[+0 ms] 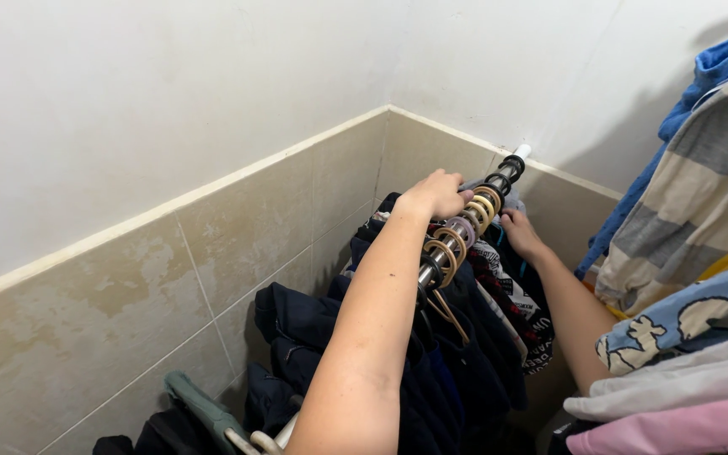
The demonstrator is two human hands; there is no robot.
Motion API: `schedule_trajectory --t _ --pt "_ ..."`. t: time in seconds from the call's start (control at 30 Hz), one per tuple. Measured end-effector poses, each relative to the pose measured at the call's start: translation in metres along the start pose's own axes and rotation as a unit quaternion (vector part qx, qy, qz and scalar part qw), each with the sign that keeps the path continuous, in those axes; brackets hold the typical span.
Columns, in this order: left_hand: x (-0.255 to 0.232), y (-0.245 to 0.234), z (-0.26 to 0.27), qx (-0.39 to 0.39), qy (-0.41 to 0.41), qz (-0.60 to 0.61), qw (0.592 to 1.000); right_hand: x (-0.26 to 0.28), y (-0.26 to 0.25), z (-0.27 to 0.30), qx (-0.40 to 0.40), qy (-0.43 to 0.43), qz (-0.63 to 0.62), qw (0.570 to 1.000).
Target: The recorder hangs multiple items of clothing on hangers and places them on a tension rod in a laundry area.
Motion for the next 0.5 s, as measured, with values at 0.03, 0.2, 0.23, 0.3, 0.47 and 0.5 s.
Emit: schedule_trajectory --t 0.03,0.2,0.23,0.3,0.47,0.5 --pt "-0.001 -0.001 0.002 0.003 -0.003 -0.002 1.0 0.021 -0.004 0.015 -0.048 0.001 0.046 0.998" --pt "-0.008 -0.003 0.007 0.016 -0.009 -0.008 1.0 0.061 -0.018 0.063 -0.168 0.043 0.11 0.979" --pt "-0.007 -0.003 0.006 0.017 -0.006 -0.01 1.0 0.058 -0.019 0.064 -0.151 0.048 0.089 0.983" --pt "-0.006 0.0 0.004 0.021 -0.003 -0.01 1.0 0.051 -0.022 0.065 -0.134 0.054 0.069 0.987" --pt "-0.007 0.005 0.002 0.02 0.006 -0.006 1.0 0.044 -0.024 0.07 -0.029 0.078 0.077 0.994" --pt "-0.007 0.006 0.002 0.021 0.007 -0.006 1.0 0.039 -0.023 0.067 -0.03 0.079 0.076 0.993"
Point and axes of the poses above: each hand's wrist, its own z-axis away from the middle knuckle, its own y-axis out of the palm, x = y × z, the point moved 1 cm from there along -z, towards the middle knuckle, and after that the axes turned 13 degrees about y, right-handed, at the moved point
